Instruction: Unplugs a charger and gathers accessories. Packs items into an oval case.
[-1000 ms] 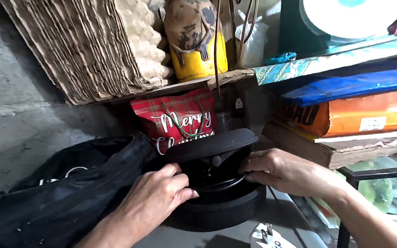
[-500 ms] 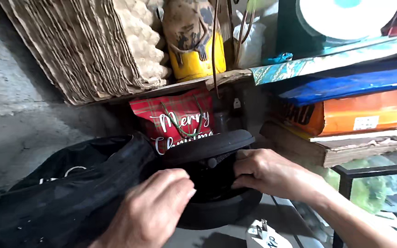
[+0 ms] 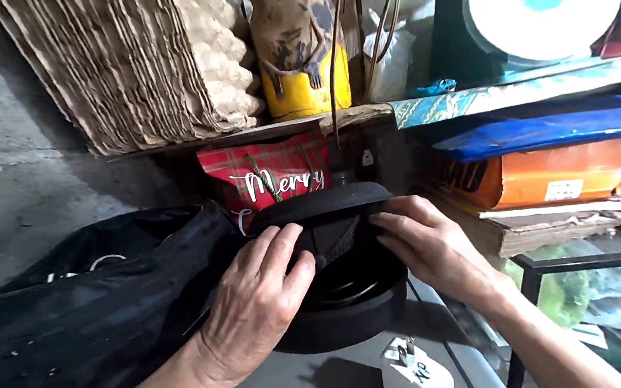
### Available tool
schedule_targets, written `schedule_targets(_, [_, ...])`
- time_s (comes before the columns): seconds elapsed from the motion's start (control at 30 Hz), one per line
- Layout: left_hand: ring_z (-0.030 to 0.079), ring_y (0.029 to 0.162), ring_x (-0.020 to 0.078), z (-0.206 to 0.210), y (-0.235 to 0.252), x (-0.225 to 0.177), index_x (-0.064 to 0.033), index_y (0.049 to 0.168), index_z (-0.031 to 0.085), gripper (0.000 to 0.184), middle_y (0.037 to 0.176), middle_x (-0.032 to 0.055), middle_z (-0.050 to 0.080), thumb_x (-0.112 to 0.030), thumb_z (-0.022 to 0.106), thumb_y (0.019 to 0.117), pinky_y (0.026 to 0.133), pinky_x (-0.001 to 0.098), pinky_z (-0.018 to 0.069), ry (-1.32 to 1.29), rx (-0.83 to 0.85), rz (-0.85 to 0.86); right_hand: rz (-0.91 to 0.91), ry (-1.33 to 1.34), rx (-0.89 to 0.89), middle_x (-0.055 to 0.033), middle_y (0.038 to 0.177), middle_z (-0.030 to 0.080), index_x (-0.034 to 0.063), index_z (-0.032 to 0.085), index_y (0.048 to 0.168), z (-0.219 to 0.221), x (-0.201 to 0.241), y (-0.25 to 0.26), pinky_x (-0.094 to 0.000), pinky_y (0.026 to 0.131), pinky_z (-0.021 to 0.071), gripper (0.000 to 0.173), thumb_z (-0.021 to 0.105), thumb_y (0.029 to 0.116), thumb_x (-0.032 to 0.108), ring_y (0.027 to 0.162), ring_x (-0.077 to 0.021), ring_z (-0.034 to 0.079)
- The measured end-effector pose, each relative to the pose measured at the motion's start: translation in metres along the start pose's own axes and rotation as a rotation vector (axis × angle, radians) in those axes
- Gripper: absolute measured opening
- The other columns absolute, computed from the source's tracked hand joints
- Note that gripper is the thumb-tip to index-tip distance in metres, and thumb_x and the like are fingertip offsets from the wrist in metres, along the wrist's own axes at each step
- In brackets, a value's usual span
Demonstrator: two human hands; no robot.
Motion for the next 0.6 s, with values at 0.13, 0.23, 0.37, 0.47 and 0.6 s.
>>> schedule_targets(0.13, [0.071,0.103,0.0327,0.002,-0.01,0.009,-0.007,0.085,0.066,0.024,0.122,0.0194,0.071,-0.013,0.049,0.1011,0.087,0.0401,0.0576,-0.185,0.04,0.013,0.146,0.199,0.009,-0.0126,0.116,0.069,0.0008,0.069,0.123,0.003,-0.006,-0.011,-0.0213,0.089,0.0547,0.034,0.061,0.0998,0.025,0.103,-0.0097,0.067])
schedule_targets(0.23, [0.069,0.105,0.0253,-0.001,-0.013,0.014,-0.0073,0.107,0.066,0.035,0.112,0.0131,0.072,-0.036,0.045,0.1062,0.092,0.0366,0.0534,-0.345,0.054,-0.065,0.245,0.371,0.147,-0.0093,0.109,0.069,0.0014,0.066,0.126,0.008,-0.015,-0.018,-0.0206,0.085,0.0551,0.043,0.055,0.1039,0.036,0.095,-0.0047,0.066])
schedule_targets(0.37, [0.064,0.09,0.028,0.003,-0.01,0.009,-0.0108,0.125,0.072,0.053,0.096,0.0119,0.067,-0.052,0.047,0.1029,0.078,0.0394,0.0523,-0.312,0.086,-0.105,0.177,0.495,0.229,-0.0061,0.104,0.066,0.0048,0.075,0.11,0.012,-0.018,-0.021,-0.015,0.088,0.0482,0.034,0.053,0.1049,0.029,0.1,-0.0017,0.06])
schedule_targets(0.47, [0.063,0.107,0.0301,0.008,-0.006,0.009,-0.0169,0.109,0.075,0.043,0.113,0.0152,0.067,-0.052,0.051,0.1011,0.09,0.0417,0.0508,-0.375,0.127,-0.142,0.163,0.54,0.226,-0.0084,0.102,0.068,0.0015,0.074,0.104,0.013,-0.015,-0.024,-0.0157,0.089,0.0478,0.029,0.052,0.1043,0.021,0.099,-0.0031,0.061])
schedule_targets(0.6, [0.071,0.099,0.0313,0.011,-0.005,0.01,-0.0132,0.13,0.067,0.056,0.11,0.0131,0.074,-0.057,0.049,0.0994,0.083,0.0506,0.0566,-0.467,0.199,-0.192,0.323,0.666,0.165,-0.0017,0.11,0.07,-0.0028,0.067,0.118,0.006,-0.027,-0.04,-0.0155,0.09,0.0533,0.031,0.052,0.1044,0.021,0.1,0.0038,0.063])
Point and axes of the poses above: each hand's wrist, its own y-axis towards the middle knuckle, its own z-axis out of the palm, x = y × z, the point moved 2 cm from there along y, towards the middle knuckle
